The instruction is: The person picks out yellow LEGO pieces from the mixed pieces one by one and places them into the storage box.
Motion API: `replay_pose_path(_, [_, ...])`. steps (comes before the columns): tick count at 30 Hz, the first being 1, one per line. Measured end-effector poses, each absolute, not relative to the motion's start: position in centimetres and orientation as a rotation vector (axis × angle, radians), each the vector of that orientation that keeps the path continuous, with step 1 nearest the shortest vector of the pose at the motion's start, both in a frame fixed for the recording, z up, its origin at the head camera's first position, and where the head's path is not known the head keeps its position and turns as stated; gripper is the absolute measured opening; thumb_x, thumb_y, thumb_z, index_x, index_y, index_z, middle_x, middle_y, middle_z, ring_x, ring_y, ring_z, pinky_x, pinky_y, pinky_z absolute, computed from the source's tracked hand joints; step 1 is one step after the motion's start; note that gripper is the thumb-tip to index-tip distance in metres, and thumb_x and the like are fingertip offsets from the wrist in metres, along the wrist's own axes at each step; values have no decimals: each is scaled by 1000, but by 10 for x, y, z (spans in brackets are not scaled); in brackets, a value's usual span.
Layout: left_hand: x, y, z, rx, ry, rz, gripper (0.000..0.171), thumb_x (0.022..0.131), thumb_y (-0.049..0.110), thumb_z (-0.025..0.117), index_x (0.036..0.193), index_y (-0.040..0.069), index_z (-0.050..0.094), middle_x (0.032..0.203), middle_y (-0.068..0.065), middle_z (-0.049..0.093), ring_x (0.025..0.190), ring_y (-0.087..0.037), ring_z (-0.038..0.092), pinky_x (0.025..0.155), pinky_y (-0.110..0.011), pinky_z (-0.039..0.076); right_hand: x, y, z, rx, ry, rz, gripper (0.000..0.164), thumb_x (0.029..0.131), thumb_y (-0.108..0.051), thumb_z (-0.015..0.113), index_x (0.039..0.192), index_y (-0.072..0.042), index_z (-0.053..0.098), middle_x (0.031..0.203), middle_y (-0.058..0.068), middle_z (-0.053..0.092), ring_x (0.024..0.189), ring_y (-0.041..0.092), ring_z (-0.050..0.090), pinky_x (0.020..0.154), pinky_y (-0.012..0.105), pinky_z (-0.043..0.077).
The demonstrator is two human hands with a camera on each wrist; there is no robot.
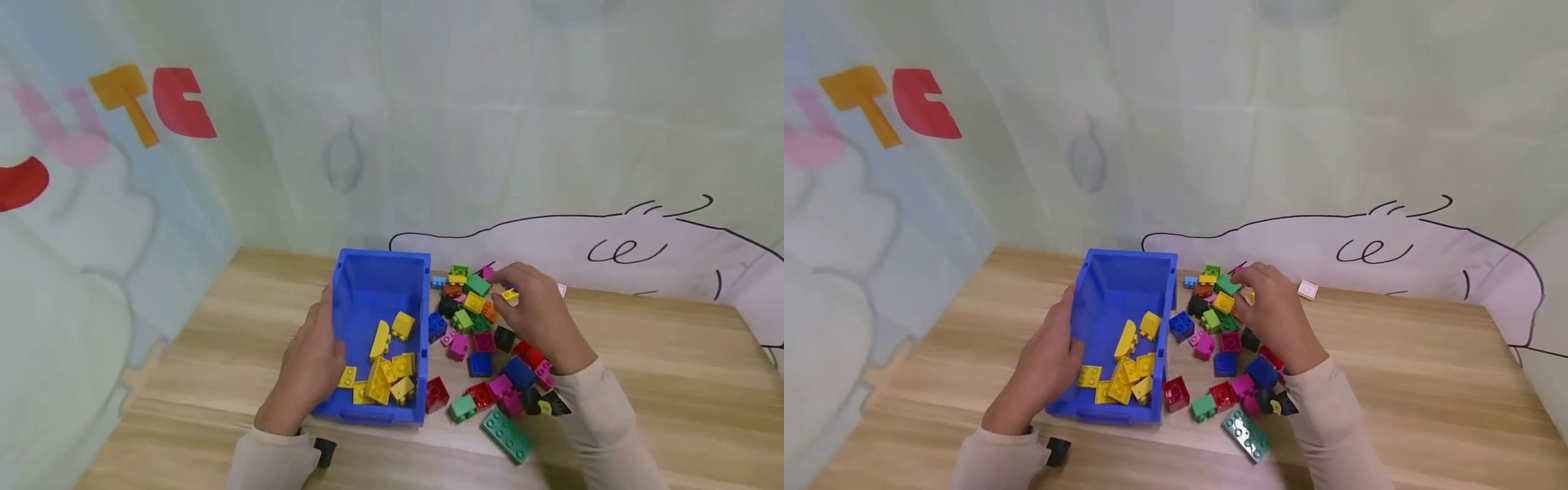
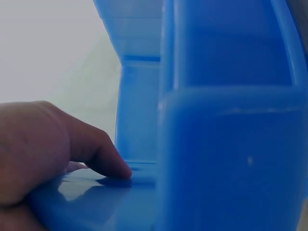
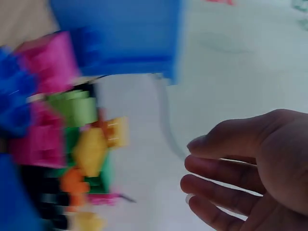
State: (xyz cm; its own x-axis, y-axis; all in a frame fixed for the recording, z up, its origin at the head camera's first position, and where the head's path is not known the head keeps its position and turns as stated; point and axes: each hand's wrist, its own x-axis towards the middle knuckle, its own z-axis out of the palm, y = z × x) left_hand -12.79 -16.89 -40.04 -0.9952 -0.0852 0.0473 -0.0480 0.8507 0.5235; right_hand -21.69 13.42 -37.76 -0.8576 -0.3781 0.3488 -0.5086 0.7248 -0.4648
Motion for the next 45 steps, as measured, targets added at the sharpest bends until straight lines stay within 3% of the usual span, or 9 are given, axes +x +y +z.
replay_pose_path(9, [-125, -170, -403, 112, -2930, -806, 83, 91, -6, 60, 158, 3, 11, 147, -25, 42, 114, -41, 61, 90, -58, 57, -248, 115, -411, 813, -2978, 665, 29, 82, 2, 78, 111, 1, 74, 113, 18, 72, 103, 37, 67, 87, 53, 59])
replay_pose_path(17, [-125, -168, -404, 104, -2914, -814, 83, 91, -7, 59, 158, 2, 11, 149, -25, 42, 109, -40, 63, 86, -58, 58, -251, 102, -416, 720, -3062, 536, 26, 79, 2, 78, 105, -2, 77, 116, 20, 68, 102, 38, 65, 88, 56, 57])
replay_pose_path(26, [-125, -167, -404, 121, -2927, -790, 84, 92, -5, 61, 158, 3, 9, 149, -24, 42, 111, -39, 62, 88, -57, 58, -248, 110, -418, 761, -3025, 568, 20, 77, 12, 75, 92, 0, 79, 98, 17, 71, 90, 33, 66, 81, 51, 60])
replay_pose_path(36, [-124, -168, -403, 122, -2924, -785, 84, 91, -5, 62, 158, 2, 12, 146, -25, 44, 107, -39, 63, 86, -57, 59, -214, 107, -370, 857, -2721, 708, 18, 78, 9, 79, 90, -4, 77, 95, 11, 69, 78, 24, 66, 68, 41, 64])
replay_pose_path(45, [-125, -168, -402, 125, -2933, -812, 84, 91, -5, 60, 158, 3, 10, 149, -24, 42, 113, -41, 61, 90, -60, 56, -154, 78, -329, 1310, -2332, 942, 24, 76, 5, 82, 93, -10, 74, 100, 3, 70, 90, 17, 66, 67, 34, 64])
